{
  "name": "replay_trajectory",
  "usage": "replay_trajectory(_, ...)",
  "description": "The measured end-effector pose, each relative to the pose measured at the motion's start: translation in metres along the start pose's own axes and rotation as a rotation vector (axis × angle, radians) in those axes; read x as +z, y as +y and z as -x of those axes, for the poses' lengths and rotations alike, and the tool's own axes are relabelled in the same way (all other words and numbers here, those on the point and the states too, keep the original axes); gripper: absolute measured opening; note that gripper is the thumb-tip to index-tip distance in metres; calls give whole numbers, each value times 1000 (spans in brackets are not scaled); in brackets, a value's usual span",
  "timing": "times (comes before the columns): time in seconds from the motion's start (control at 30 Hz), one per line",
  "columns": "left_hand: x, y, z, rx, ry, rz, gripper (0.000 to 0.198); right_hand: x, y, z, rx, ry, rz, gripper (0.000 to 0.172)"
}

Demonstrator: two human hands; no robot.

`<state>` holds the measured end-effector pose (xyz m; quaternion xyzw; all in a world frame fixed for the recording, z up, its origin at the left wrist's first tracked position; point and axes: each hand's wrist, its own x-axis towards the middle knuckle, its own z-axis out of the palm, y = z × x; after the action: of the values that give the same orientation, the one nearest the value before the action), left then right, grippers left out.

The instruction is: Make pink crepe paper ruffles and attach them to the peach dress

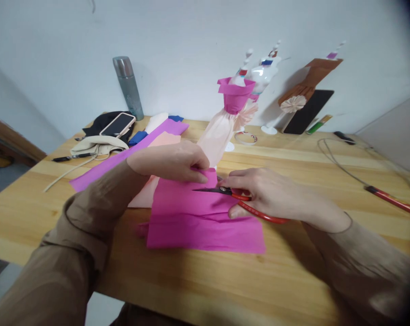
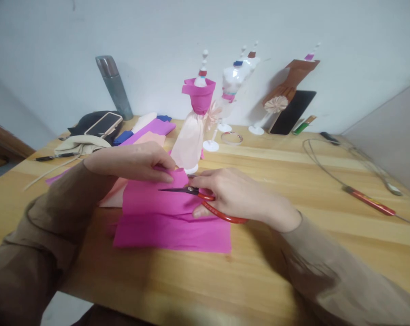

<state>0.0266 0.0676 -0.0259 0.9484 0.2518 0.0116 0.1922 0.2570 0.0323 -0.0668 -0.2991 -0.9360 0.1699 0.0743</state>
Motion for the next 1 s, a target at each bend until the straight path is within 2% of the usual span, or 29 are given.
replay_trajectory(0.17,0,1,0,-27,9,-14,31,0,1,1,0,-3,7,37)
replay_trajectory(0.47,3,3,-2,13,-1,52,31,2,-1,-1,-3,1,15,38)
replay_trajectory(1.0,2,7,0,16,-14,79,30,4,-4,-1,32,-15,-132,39)
